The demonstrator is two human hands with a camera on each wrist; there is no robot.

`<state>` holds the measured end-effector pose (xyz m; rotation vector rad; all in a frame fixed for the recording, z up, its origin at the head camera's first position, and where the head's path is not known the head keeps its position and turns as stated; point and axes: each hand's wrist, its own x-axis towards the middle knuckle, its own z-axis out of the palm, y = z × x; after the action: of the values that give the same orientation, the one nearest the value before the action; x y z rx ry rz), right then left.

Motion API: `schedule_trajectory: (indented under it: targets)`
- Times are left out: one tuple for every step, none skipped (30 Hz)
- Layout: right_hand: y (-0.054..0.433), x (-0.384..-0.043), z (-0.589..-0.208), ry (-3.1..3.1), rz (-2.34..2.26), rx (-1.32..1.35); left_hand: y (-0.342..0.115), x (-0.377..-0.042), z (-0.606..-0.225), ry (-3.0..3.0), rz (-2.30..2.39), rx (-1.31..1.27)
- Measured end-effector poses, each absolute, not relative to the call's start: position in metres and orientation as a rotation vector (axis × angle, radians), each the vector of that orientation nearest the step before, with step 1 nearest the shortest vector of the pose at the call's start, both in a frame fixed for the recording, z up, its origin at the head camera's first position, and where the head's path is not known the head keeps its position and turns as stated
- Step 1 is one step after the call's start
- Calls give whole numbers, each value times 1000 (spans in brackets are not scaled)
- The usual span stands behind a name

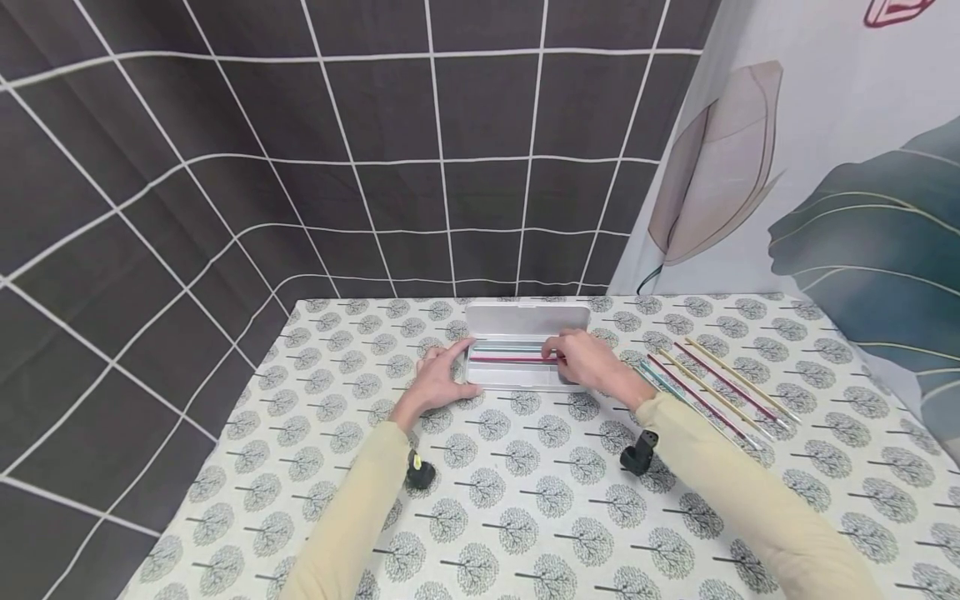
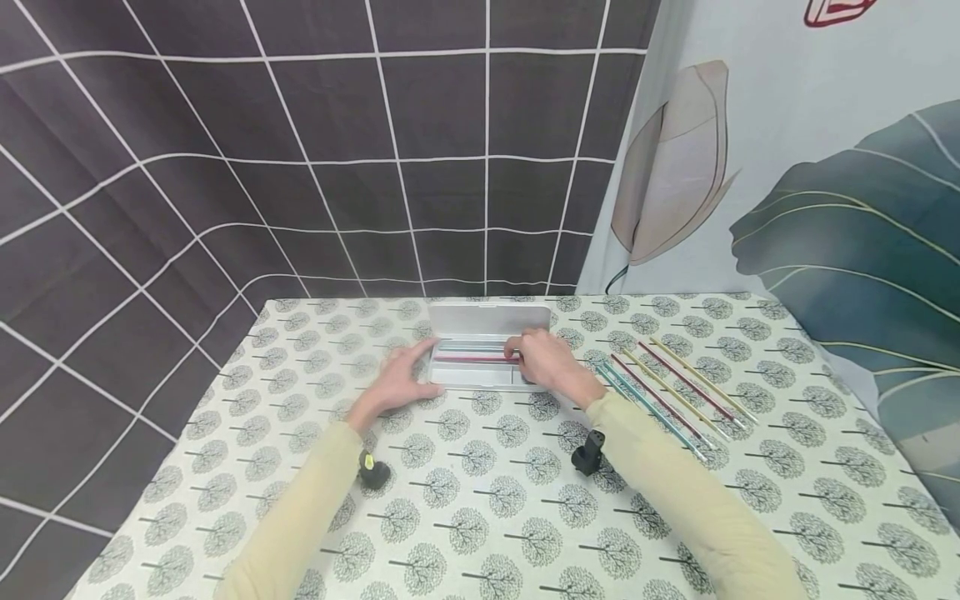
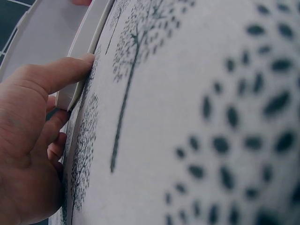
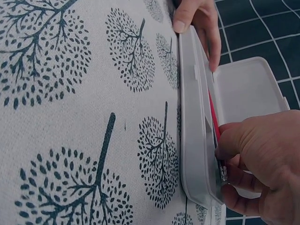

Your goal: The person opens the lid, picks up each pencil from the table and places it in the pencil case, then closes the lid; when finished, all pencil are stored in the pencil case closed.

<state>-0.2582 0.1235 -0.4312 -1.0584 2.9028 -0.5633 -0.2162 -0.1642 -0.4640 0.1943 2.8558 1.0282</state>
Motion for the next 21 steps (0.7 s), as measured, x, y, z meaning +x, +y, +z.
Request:
schedule_trajectory:
  targets:
    - [123, -258, -431, 2905, -560, -1059, -164, -216, -464, 2853, 1025, 192]
    - [123, -259, -431, 2907, -557, -1059, -164, -216, -464, 2853, 1027, 192]
    - [123, -259, -431, 2907, -558, -1059, -164, -217, -464, 2852, 1027, 189]
    - [123, -259, -431, 2908, -556, -1058, -164, -217, -464, 2849, 1027, 187]
    - [123, -259, -431, 2907, -558, -1054, -164, -217, -464, 2849, 1028, 186]
    - [123, -259, -431, 2907, -560, -1054, -164, -217, -464, 2848, 1025, 186]
    - [123, -259, -430, 2904, -562, -1052, -164, -217, -464, 2846, 1024, 186]
    - [123, -259, -430, 2903, -566, -1051, -164, -217, -464, 2848, 1025, 187]
    - [123, -259, -430, 2903, -570, -1050, -164, -217, -464, 2848, 1025, 188]
    - [123, -259, -431, 2905, -572, -1052, -164, -217, -464, 2850, 1025, 189]
    - [123, -259, -431, 2906, -577, -1050, -164, -217, -464, 2854, 1025, 190]
    - [123, -259, -431, 2908, -580, -1045, -164, -217, -464, 2855, 1024, 191]
    - [123, -259, -431, 2910, -582, -1036, -164, -217, -464, 2856, 1025, 190]
    - [123, -259, -432, 2910, -583, -1033, -164, -216, -464, 2857, 1024, 189]
    - [123, -259, -432, 2917, -577, -1031, -163, -216, -465, 2858, 1023, 188]
    - [123, -259, -432, 2920, -577, -1024, -163, -216, -465, 2858, 1021, 186]
    - [124, -259, -432, 2922, -583, -1012, -163, -217, -465, 2857, 1020, 185]
    - [124, -259, -432, 2927, -594, -1008, -163, -217, -466, 2859, 1019, 186]
    - [125, -258, -431, 2937, -599, -1007, -163, -217, -466, 2860, 1018, 186]
    - [127, -258, -430, 2955, -604, -1013, -163, -217, -466, 2863, 1017, 188]
    - [128, -258, -429, 2975, -621, -1011, -164, -217, -466, 2866, 1016, 193]
